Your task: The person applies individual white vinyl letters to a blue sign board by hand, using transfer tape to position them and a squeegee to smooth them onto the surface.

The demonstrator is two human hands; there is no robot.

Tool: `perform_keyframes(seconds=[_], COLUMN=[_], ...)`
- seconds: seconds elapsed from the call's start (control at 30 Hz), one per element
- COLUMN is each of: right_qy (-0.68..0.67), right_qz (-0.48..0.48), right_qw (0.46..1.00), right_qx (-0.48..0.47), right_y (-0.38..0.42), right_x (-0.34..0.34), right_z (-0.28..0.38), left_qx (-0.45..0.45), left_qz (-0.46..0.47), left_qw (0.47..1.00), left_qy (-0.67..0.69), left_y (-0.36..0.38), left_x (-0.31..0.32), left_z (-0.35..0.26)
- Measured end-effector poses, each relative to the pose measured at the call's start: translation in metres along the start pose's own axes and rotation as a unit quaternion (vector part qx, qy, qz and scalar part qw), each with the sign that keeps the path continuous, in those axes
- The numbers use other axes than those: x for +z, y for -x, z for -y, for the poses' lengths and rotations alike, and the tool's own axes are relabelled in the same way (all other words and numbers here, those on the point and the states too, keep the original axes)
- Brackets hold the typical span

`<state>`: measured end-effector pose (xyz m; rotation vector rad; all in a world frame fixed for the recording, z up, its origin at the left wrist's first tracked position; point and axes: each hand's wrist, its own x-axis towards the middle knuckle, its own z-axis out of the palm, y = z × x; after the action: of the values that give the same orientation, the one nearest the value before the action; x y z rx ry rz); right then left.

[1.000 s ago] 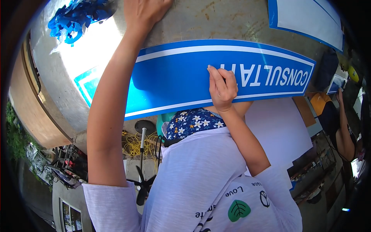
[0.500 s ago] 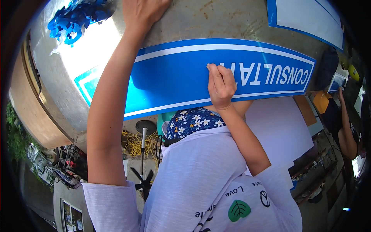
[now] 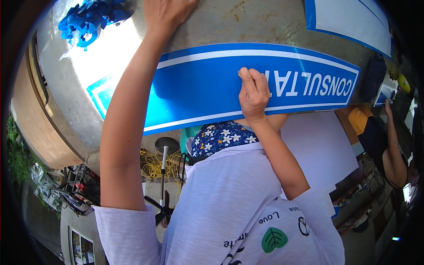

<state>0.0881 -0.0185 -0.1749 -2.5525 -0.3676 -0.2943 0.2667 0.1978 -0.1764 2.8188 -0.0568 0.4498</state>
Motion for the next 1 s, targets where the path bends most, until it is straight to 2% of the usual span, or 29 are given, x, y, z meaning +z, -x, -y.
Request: perform_keyframes(seconds=[0.53, 0.6, 1.0], right_qy=[-0.032, -0.053, -0.019], right_qz=[-0.012, -0.041, -0.012], right_qw=[0.999, 0.996, 1.0], right_qx=[0.03, 0.053, 0.017], right_y=[-0.0029, -0.0013, -0.0039], right_x=[-0.0024, -0.0018, 0.0008], right_z=[0.0037, 0.0028, 0.0025], left_qx=[-0.003, -0.002, -0.007], left_qz=[0.001, -0.005, -0.002], left_qw=[1.0, 1.0, 1.0], left_qy=[0.001, 0.0, 0.004], left_y=[-0.0005, -0.0005, -0.0004], left_x=[-0.0017, -0.0019, -0.0011], left_z=[0.0002, 0.0007, 0.0014])
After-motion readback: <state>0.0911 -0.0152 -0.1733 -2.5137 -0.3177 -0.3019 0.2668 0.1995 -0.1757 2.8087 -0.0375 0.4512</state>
